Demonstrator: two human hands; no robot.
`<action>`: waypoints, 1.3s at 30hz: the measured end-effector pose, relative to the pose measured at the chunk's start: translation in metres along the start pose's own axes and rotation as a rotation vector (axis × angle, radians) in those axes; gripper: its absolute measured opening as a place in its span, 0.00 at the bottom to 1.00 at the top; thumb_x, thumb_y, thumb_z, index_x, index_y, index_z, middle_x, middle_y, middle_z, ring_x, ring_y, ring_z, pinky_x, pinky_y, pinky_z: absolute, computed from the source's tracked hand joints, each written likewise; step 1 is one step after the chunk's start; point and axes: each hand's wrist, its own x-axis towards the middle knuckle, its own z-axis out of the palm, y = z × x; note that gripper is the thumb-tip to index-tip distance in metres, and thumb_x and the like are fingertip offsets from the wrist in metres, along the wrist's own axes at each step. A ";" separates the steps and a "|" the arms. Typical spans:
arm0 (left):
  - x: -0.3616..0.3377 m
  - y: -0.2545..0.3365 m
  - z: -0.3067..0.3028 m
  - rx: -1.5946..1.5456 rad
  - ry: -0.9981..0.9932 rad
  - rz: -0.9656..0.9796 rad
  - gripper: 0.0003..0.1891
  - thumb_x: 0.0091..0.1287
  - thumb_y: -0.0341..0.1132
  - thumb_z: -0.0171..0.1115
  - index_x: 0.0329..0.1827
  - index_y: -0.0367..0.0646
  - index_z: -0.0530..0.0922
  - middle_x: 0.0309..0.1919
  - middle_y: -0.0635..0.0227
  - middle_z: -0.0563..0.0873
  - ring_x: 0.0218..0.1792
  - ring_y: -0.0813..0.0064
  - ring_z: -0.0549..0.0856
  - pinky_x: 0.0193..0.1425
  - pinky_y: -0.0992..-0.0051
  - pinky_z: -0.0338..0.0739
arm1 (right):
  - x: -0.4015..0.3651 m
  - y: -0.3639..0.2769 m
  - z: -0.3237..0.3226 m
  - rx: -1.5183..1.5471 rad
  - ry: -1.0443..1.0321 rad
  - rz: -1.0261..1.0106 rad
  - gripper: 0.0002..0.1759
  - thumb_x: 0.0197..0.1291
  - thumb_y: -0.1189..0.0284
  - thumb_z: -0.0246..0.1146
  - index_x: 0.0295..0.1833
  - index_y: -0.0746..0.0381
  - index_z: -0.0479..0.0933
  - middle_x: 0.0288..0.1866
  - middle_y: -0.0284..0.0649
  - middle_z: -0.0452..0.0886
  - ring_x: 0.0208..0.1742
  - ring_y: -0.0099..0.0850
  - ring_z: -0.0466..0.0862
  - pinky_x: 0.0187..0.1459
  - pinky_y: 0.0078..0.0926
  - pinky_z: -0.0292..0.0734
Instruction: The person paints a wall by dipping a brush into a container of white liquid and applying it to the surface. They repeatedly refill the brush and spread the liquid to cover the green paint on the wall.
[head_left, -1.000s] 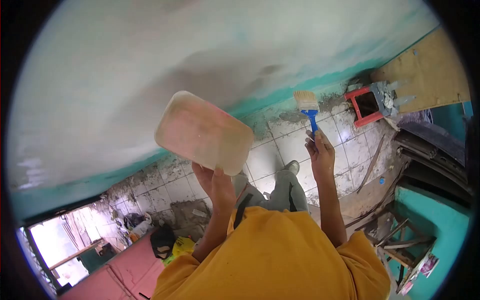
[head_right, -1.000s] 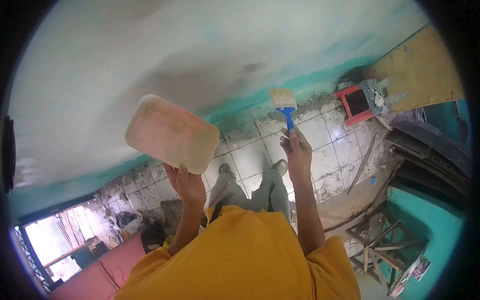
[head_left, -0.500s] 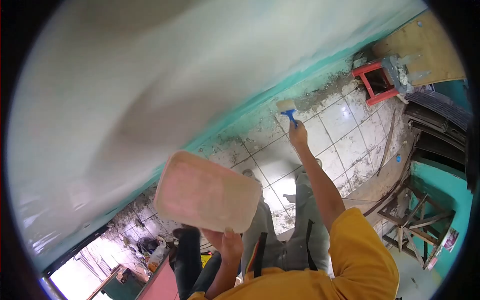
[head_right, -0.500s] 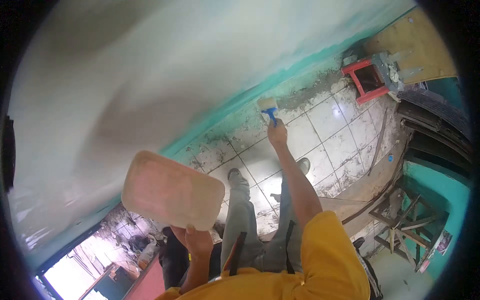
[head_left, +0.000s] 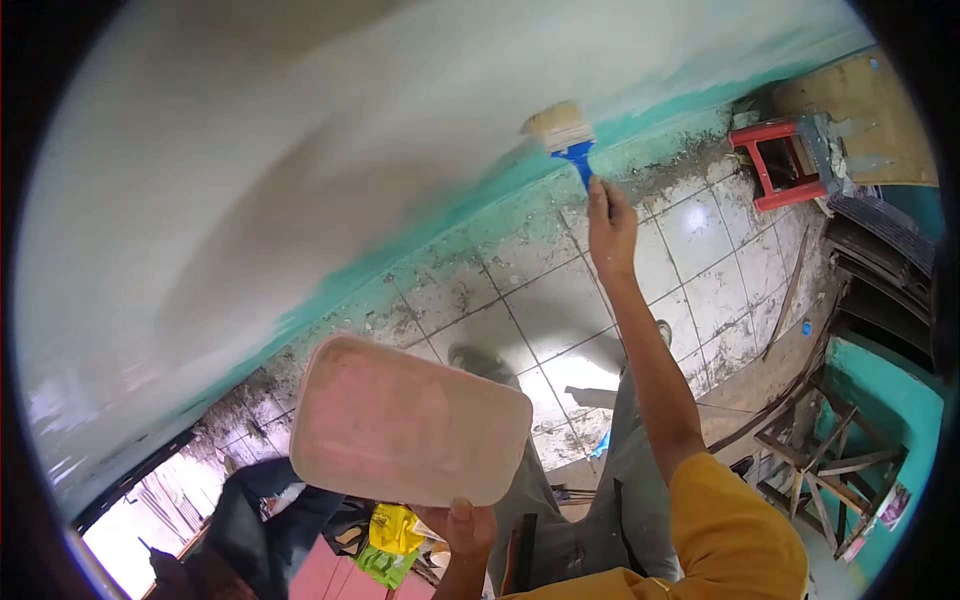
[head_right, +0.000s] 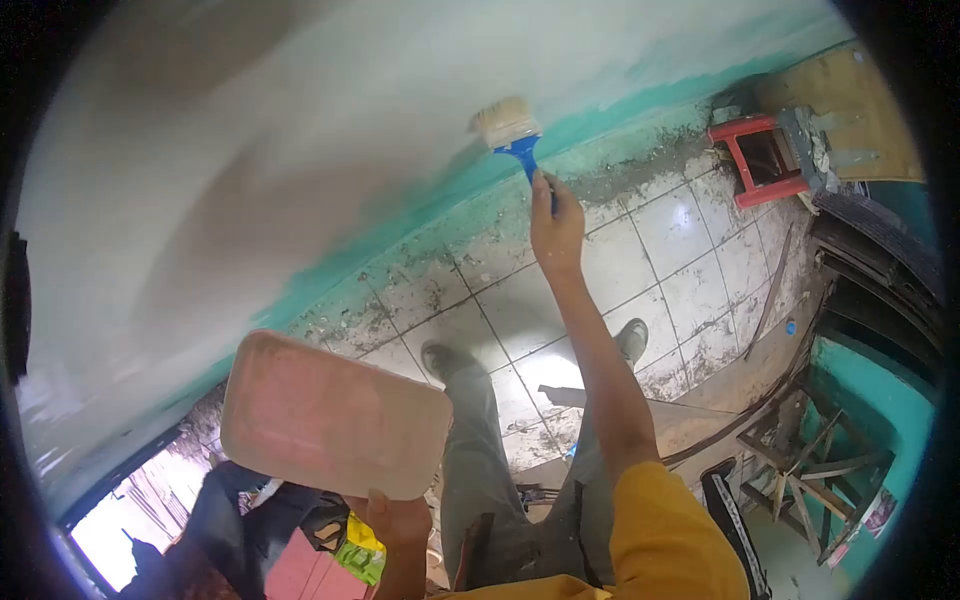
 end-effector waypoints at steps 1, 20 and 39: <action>-0.003 -0.004 0.000 0.001 0.003 0.000 0.44 0.60 0.46 0.67 0.73 0.41 0.52 0.65 0.60 0.65 0.64 0.65 0.68 0.69 0.61 0.64 | -0.003 -0.002 -0.004 0.194 0.009 0.058 0.19 0.71 0.64 0.57 0.53 0.71 0.78 0.29 0.33 0.76 0.29 0.21 0.73 0.31 0.21 0.67; -0.006 -0.078 -0.040 -0.114 -0.087 0.105 0.28 0.72 0.40 0.50 0.74 0.45 0.57 0.69 0.59 0.66 0.68 0.59 0.69 0.71 0.54 0.65 | 0.038 0.154 0.053 -0.397 -0.144 0.080 0.21 0.68 0.59 0.55 0.48 0.67 0.82 0.38 0.58 0.83 0.42 0.53 0.84 0.44 0.44 0.76; -0.023 -0.107 -0.032 -0.223 0.090 0.066 0.28 0.71 0.46 0.48 0.69 0.37 0.63 0.65 0.59 0.71 0.65 0.62 0.71 0.70 0.60 0.63 | 0.006 0.232 0.086 0.025 -0.037 -0.053 0.18 0.71 0.63 0.56 0.49 0.67 0.80 0.31 0.42 0.81 0.31 0.30 0.80 0.36 0.26 0.73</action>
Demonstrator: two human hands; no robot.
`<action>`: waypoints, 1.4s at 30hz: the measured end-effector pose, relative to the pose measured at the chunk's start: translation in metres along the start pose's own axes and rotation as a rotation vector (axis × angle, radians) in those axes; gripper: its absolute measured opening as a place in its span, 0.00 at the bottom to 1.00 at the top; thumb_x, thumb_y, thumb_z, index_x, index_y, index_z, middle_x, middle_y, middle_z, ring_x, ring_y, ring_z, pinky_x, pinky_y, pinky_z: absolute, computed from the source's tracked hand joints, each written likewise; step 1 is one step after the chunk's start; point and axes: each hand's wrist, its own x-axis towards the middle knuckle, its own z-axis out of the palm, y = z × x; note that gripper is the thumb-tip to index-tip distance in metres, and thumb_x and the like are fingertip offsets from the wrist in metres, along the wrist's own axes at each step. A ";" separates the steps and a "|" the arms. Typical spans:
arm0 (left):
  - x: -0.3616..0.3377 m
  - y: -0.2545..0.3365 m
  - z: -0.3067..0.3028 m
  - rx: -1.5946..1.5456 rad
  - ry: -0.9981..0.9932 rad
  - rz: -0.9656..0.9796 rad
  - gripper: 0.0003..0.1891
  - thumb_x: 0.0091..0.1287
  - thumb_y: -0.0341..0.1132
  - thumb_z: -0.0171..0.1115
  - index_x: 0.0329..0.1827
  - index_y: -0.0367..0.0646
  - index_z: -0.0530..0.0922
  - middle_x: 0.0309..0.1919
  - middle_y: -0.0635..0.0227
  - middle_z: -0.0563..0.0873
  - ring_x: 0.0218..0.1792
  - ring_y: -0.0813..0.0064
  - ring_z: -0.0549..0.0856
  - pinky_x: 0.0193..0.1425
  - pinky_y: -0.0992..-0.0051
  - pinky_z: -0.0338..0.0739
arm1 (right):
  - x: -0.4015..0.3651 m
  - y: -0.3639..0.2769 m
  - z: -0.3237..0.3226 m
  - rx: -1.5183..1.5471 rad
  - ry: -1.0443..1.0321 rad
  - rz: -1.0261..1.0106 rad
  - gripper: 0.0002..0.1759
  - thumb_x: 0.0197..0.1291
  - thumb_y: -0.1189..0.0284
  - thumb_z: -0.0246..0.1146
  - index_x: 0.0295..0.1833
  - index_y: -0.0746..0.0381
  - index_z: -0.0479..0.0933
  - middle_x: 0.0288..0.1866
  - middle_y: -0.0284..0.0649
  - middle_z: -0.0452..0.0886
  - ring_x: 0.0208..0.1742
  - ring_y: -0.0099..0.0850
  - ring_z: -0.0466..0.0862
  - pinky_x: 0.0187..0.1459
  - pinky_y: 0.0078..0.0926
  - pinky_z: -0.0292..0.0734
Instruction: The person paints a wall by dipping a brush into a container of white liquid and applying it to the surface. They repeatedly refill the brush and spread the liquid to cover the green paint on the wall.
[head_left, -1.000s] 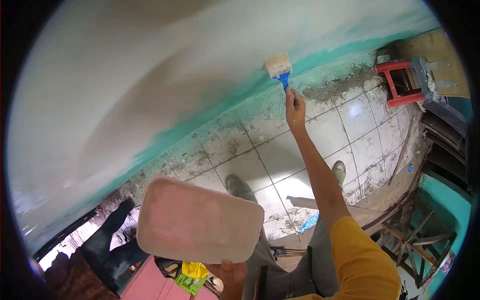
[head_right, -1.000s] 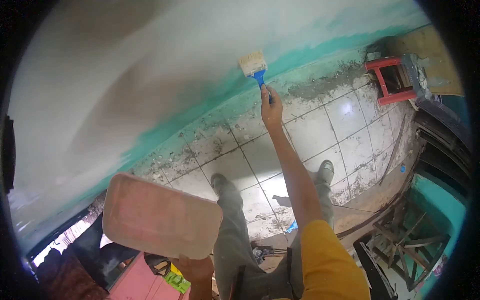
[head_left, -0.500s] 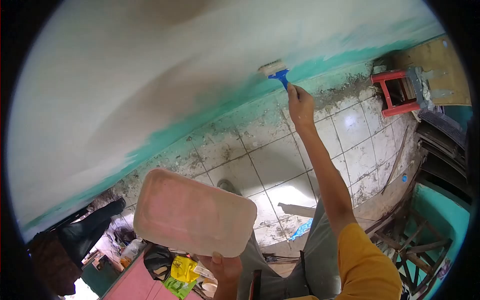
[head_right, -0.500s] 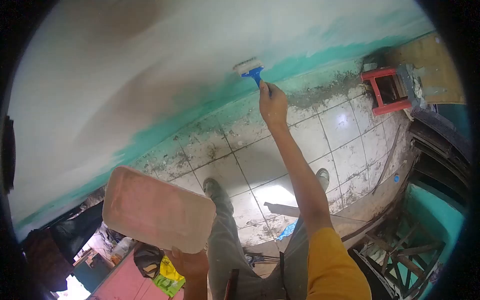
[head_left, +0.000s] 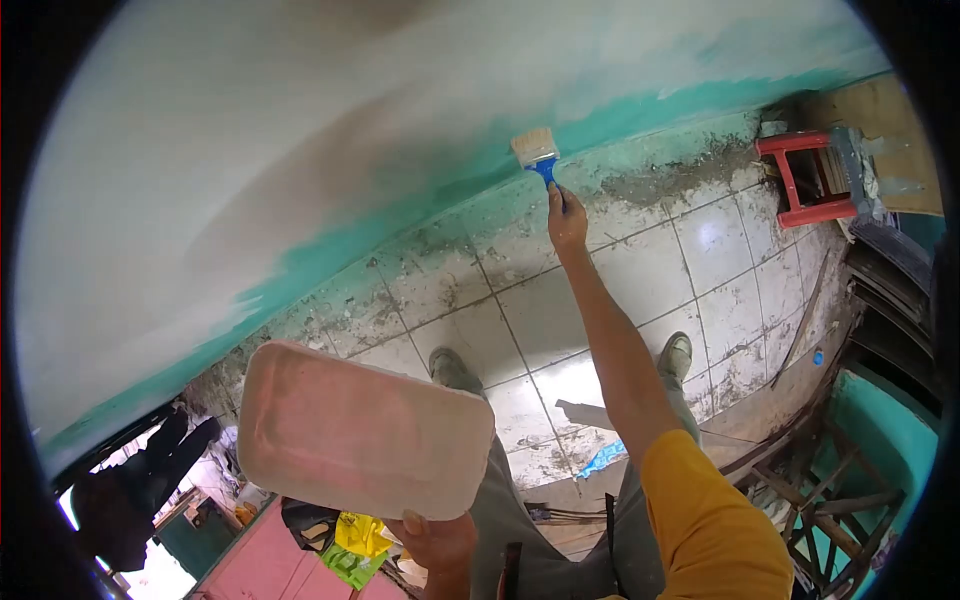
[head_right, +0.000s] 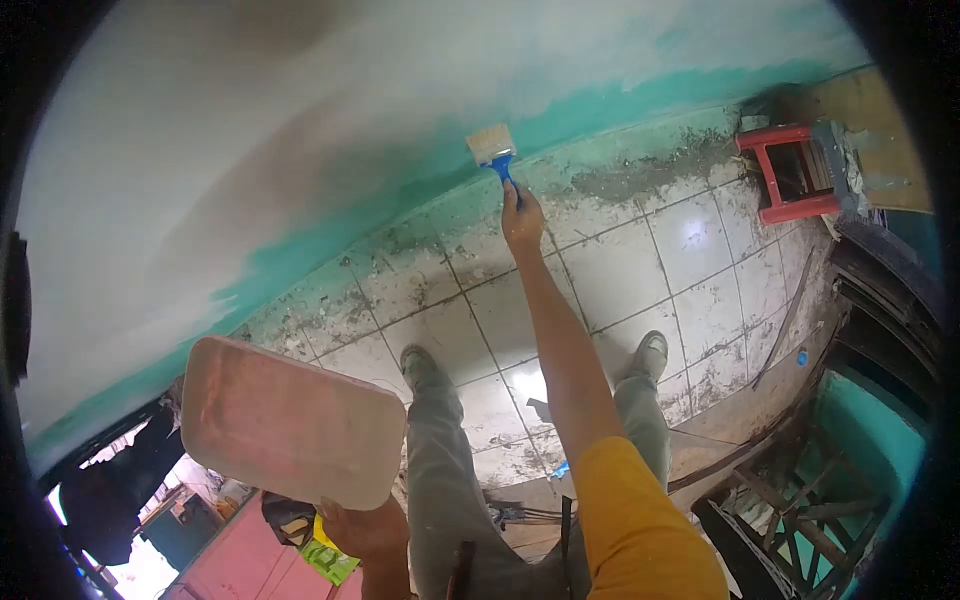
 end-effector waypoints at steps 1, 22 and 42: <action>-0.004 -0.001 0.002 0.004 0.004 -0.003 0.28 0.71 0.46 0.48 0.69 0.37 0.63 0.65 0.59 0.71 0.65 0.62 0.71 0.70 0.60 0.63 | -0.002 -0.001 -0.004 -0.149 0.002 0.071 0.19 0.70 0.61 0.56 0.47 0.67 0.81 0.33 0.46 0.82 0.34 0.37 0.82 0.38 0.31 0.75; -0.010 0.018 -0.006 -0.093 -0.051 -0.008 0.25 0.73 0.43 0.44 0.70 0.39 0.64 0.65 0.58 0.73 0.66 0.62 0.71 0.72 0.58 0.62 | -0.011 -0.049 0.003 0.178 -0.005 -0.028 0.19 0.70 0.62 0.58 0.48 0.70 0.80 0.27 0.36 0.77 0.27 0.23 0.73 0.31 0.23 0.69; -0.010 0.036 0.025 0.047 0.032 -0.020 0.35 0.66 0.45 0.62 0.73 0.48 0.56 0.65 0.65 0.67 0.64 0.66 0.70 0.66 0.60 0.72 | 0.015 -0.194 -0.072 0.144 -0.064 0.135 0.23 0.71 0.58 0.57 0.48 0.72 0.79 0.26 0.34 0.75 0.27 0.23 0.73 0.31 0.25 0.68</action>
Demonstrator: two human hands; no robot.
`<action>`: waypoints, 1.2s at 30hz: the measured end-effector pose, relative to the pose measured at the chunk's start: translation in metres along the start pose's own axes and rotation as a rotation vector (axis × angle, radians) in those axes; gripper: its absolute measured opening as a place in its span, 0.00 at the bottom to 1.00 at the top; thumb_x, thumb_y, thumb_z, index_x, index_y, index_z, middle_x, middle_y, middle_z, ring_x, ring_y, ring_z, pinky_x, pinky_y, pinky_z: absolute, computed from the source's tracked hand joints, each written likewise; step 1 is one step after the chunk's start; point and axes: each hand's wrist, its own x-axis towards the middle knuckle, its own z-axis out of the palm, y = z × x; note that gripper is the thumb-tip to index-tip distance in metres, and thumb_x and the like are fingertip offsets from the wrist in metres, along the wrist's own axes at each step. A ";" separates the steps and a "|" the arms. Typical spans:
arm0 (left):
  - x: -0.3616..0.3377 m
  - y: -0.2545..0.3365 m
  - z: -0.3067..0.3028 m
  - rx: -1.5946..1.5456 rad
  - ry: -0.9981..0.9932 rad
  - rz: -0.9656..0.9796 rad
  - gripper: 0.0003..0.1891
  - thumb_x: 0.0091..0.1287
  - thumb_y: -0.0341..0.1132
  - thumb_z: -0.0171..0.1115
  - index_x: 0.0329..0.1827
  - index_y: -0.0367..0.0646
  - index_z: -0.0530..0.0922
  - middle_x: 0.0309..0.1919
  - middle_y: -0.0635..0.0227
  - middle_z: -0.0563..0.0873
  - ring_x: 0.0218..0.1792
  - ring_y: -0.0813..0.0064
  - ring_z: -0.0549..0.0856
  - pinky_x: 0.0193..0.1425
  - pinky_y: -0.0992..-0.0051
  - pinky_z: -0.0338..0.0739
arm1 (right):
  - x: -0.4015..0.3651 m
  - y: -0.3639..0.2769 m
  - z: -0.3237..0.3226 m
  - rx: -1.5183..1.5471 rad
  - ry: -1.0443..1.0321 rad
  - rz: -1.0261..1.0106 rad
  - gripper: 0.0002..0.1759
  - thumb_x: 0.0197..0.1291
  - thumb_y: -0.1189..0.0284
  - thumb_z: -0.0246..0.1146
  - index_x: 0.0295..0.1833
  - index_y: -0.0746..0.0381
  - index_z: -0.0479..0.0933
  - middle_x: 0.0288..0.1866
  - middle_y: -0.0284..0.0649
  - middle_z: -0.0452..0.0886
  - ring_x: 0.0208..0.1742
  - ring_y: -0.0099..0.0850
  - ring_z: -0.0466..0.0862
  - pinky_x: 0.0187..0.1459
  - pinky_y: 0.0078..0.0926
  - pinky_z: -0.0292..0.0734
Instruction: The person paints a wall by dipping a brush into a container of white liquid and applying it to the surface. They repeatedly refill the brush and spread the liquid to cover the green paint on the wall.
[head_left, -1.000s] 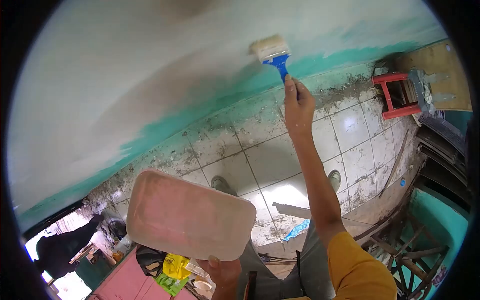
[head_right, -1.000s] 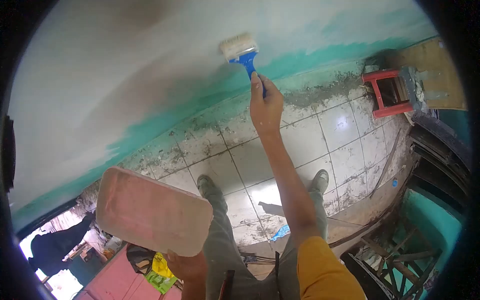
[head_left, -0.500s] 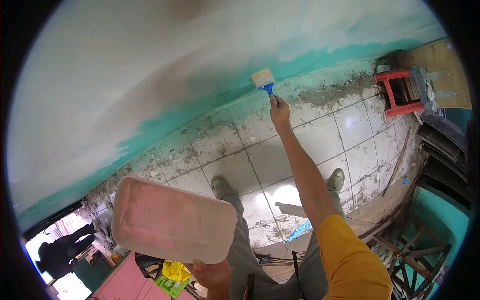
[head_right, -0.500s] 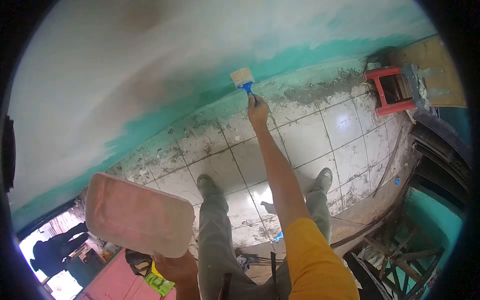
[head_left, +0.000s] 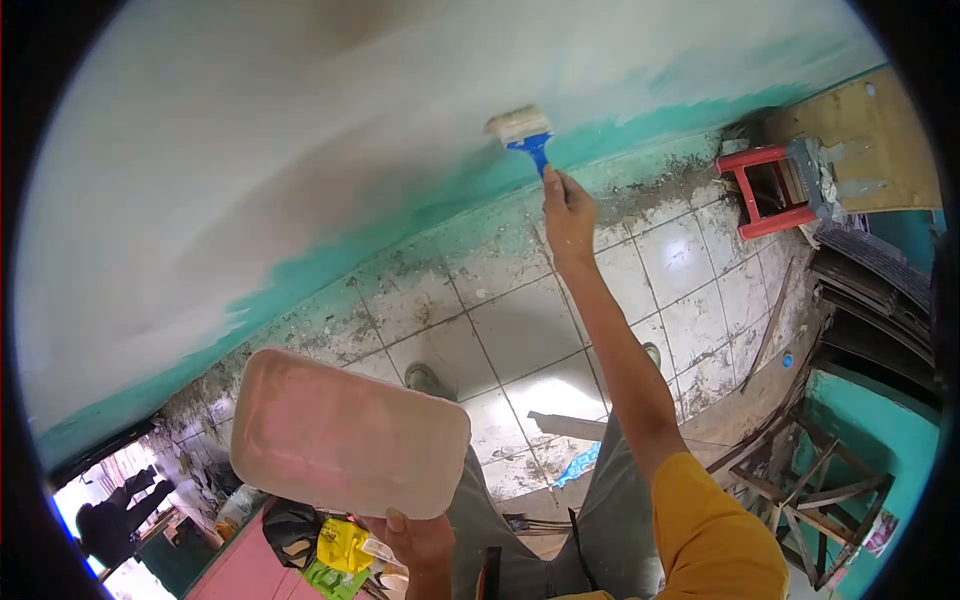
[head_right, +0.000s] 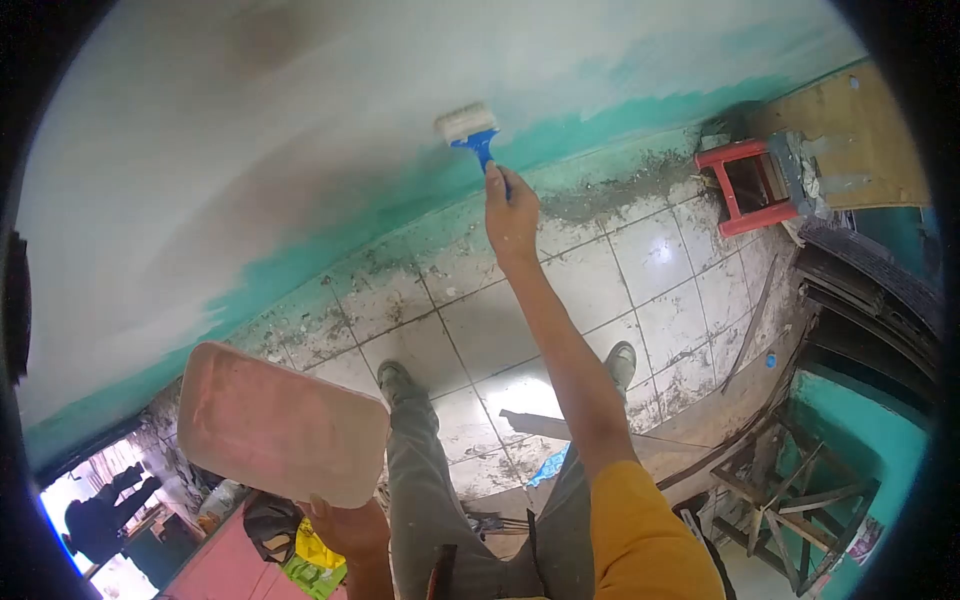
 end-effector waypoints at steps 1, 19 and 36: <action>0.000 0.000 0.001 0.000 0.000 0.000 0.35 0.66 0.45 0.62 0.73 0.48 0.56 0.65 0.65 0.67 0.64 0.66 0.70 0.66 0.60 0.72 | -0.007 -0.011 -0.007 0.138 -0.042 -0.005 0.23 0.71 0.59 0.58 0.51 0.72 0.78 0.26 0.26 0.67 0.27 0.13 0.64 0.27 0.16 0.60; -0.004 -0.023 -0.029 0.347 0.093 0.019 0.28 0.70 0.47 0.49 0.67 0.37 0.65 0.63 0.59 0.73 0.64 0.63 0.72 0.68 0.61 0.65 | 0.052 0.210 0.006 -0.174 -0.049 0.350 0.21 0.67 0.59 0.58 0.46 0.68 0.82 0.32 0.45 0.82 0.34 0.37 0.79 0.40 0.33 0.72; 0.013 -0.008 -0.008 -0.165 -0.133 0.073 0.26 0.74 0.42 0.43 0.69 0.33 0.63 0.65 0.57 0.71 0.66 0.62 0.70 0.72 0.59 0.63 | -0.001 0.002 -0.008 0.274 -0.101 -0.162 0.19 0.72 0.61 0.57 0.54 0.68 0.77 0.33 0.26 0.71 0.31 0.13 0.66 0.31 0.13 0.61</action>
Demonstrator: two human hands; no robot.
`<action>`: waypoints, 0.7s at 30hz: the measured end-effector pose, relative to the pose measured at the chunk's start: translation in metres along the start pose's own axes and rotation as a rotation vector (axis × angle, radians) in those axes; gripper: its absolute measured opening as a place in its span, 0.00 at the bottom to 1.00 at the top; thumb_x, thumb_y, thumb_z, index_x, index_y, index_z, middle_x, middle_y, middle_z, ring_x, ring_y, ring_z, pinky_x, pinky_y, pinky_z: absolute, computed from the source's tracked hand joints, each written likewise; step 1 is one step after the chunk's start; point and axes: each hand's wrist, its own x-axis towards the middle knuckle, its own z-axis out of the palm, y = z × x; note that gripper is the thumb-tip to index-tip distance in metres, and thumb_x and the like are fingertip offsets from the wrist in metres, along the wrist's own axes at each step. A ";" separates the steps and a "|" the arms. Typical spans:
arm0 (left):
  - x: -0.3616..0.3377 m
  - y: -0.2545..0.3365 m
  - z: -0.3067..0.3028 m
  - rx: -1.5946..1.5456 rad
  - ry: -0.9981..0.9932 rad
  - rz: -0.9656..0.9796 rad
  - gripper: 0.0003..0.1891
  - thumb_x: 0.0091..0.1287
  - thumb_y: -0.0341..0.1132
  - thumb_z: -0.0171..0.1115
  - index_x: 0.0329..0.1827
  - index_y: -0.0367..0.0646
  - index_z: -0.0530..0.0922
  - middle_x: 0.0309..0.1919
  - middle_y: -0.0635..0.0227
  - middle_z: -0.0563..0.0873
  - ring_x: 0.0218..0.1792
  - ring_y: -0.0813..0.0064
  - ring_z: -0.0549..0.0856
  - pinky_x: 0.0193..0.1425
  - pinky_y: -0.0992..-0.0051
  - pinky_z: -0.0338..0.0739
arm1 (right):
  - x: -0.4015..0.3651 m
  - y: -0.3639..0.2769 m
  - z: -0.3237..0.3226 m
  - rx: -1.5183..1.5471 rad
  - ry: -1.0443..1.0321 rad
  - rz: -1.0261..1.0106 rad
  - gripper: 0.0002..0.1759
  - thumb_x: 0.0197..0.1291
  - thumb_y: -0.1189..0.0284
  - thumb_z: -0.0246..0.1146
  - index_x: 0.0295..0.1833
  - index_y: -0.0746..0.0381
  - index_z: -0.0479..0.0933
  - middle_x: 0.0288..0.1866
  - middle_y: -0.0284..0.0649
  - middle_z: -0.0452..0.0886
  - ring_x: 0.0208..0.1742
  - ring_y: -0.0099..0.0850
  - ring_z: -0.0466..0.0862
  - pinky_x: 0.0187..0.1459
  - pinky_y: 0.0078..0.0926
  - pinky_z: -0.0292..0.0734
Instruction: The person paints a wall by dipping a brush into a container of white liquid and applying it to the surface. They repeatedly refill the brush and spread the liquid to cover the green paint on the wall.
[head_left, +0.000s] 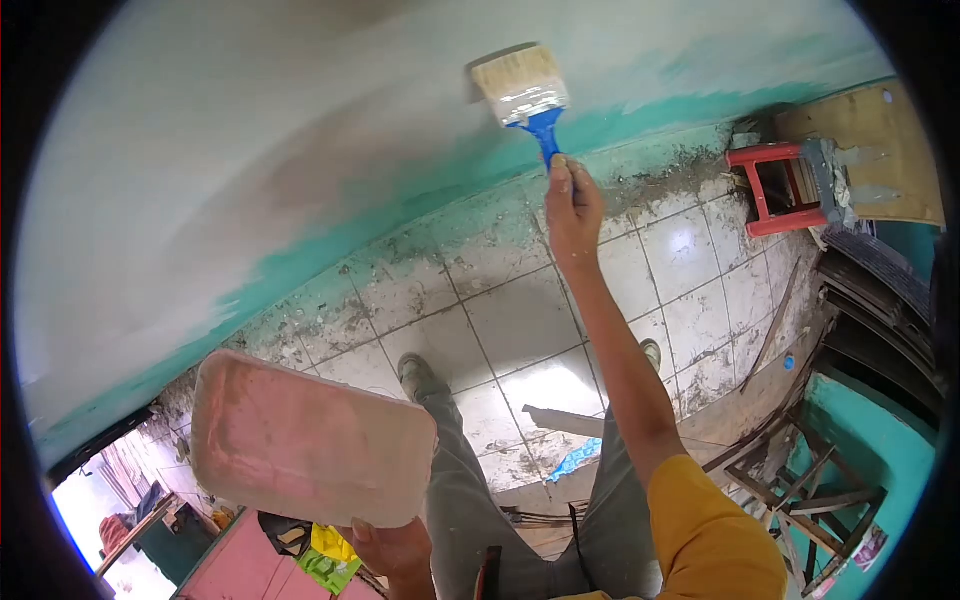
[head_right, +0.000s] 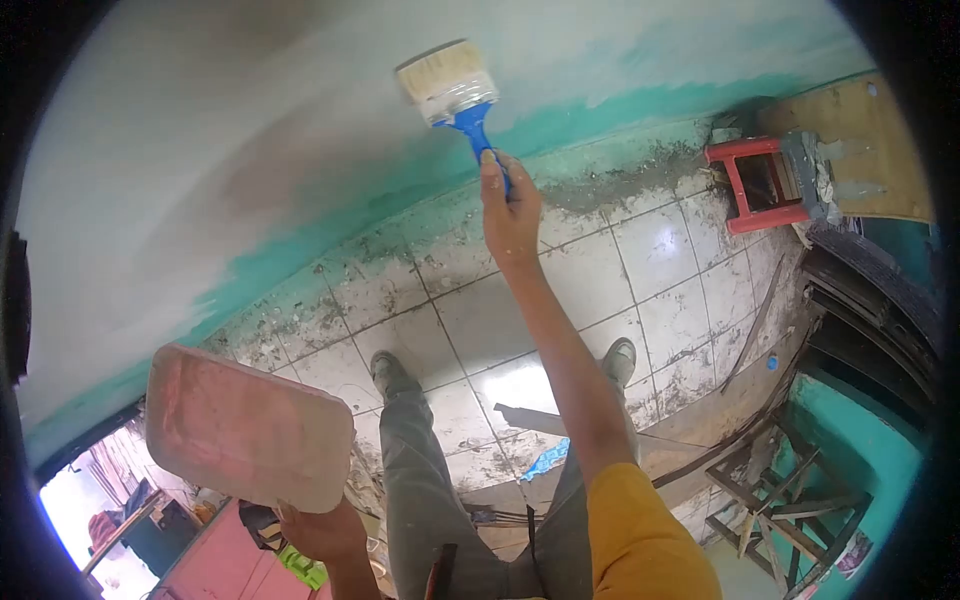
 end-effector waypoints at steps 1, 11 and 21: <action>0.001 0.001 0.002 0.000 0.003 0.003 0.26 0.74 0.42 0.43 0.69 0.33 0.63 0.65 0.57 0.71 0.66 0.62 0.70 0.72 0.59 0.63 | 0.000 0.012 0.008 -0.021 0.000 -0.005 0.19 0.72 0.61 0.57 0.53 0.69 0.77 0.33 0.26 0.71 0.31 0.13 0.66 0.31 0.13 0.61; -0.005 0.013 -0.026 0.129 0.197 -0.079 0.34 0.64 0.44 0.59 0.73 0.47 0.60 0.65 0.61 0.70 0.65 0.63 0.71 0.68 0.58 0.68 | -0.027 0.194 0.013 -0.442 0.053 0.140 0.21 0.70 0.57 0.55 0.43 0.67 0.79 0.29 0.47 0.80 0.30 0.37 0.79 0.36 0.34 0.72; -0.002 0.027 -0.020 0.151 0.205 -0.062 0.35 0.64 0.46 0.60 0.74 0.49 0.60 0.67 0.62 0.68 0.65 0.59 0.71 0.68 0.53 0.68 | -0.007 0.063 0.042 -0.538 0.023 0.153 0.22 0.70 0.59 0.53 0.36 0.69 0.78 0.25 0.49 0.76 0.27 0.42 0.75 0.33 0.39 0.69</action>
